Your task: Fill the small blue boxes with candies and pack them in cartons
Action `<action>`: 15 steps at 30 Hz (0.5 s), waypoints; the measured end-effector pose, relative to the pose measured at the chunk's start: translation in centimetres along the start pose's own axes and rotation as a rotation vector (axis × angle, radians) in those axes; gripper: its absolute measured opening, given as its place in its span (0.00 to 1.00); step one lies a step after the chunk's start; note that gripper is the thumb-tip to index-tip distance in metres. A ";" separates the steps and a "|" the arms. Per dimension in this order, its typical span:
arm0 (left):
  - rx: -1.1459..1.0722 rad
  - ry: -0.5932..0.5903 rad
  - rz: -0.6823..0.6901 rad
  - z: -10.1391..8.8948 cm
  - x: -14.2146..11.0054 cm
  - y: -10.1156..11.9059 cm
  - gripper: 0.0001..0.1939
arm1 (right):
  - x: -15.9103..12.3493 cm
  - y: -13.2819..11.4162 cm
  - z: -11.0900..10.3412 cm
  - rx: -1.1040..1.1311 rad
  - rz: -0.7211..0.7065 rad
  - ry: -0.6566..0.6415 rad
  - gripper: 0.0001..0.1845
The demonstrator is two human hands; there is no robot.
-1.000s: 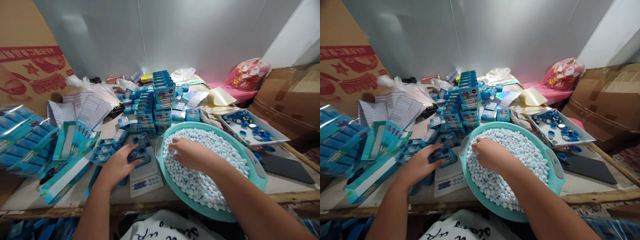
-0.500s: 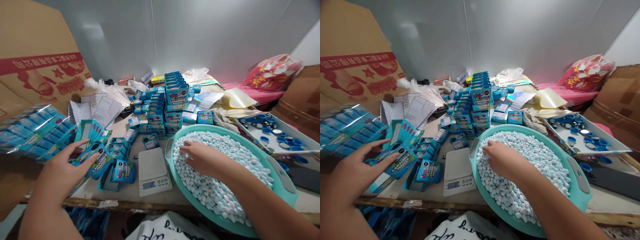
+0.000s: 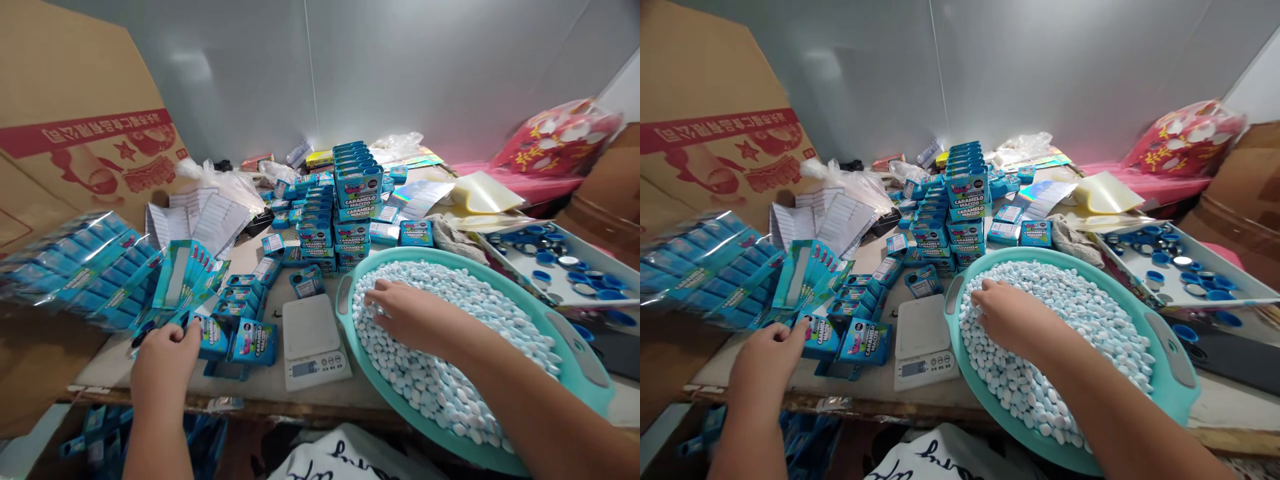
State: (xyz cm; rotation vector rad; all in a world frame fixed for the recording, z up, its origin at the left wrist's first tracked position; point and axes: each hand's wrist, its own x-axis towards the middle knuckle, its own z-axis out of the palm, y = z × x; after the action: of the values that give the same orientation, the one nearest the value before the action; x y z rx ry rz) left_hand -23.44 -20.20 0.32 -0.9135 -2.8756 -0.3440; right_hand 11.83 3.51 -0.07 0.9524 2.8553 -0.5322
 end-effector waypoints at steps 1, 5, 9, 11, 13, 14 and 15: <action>-0.011 -0.015 -0.059 0.8 0.1 0.3 0.21 | 0.1 0.1 0.1 0.002 -0.002 0.002 0.16; -0.230 -0.076 -0.297 4.0 0.7 1.6 0.34 | 0.1 0.3 0.2 0.005 -0.002 0.016 0.15; -0.403 -0.143 -0.298 5.8 1.0 1.7 0.35 | -0.1 0.1 -0.2 -0.001 -0.002 0.009 0.16; -0.462 -0.169 -0.286 6.1 0.9 1.3 0.34 | -0.2 -0.2 -0.4 -0.010 -0.004 -0.001 0.16; -0.517 -0.190 -0.226 6.2 0.7 0.5 0.36 | -0.3 -0.4 -0.5 -0.014 -0.008 -0.012 0.17; -0.529 -0.197 -0.176 6.2 0.5 0.0 0.38 | -0.3 -0.4 -0.6 -0.014 -0.009 -0.017 0.17; -0.526 -0.203 -0.122 6.3 0.4 -0.6 0.41 | -0.4 -0.4 -0.6 -0.014 -0.010 -0.021 0.17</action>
State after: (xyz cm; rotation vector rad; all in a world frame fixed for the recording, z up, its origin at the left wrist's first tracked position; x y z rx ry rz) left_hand -24.32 -18.87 -5.77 -0.8780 -3.0886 -1.1205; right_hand 11.88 3.21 0.71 0.9252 2.8433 -0.5193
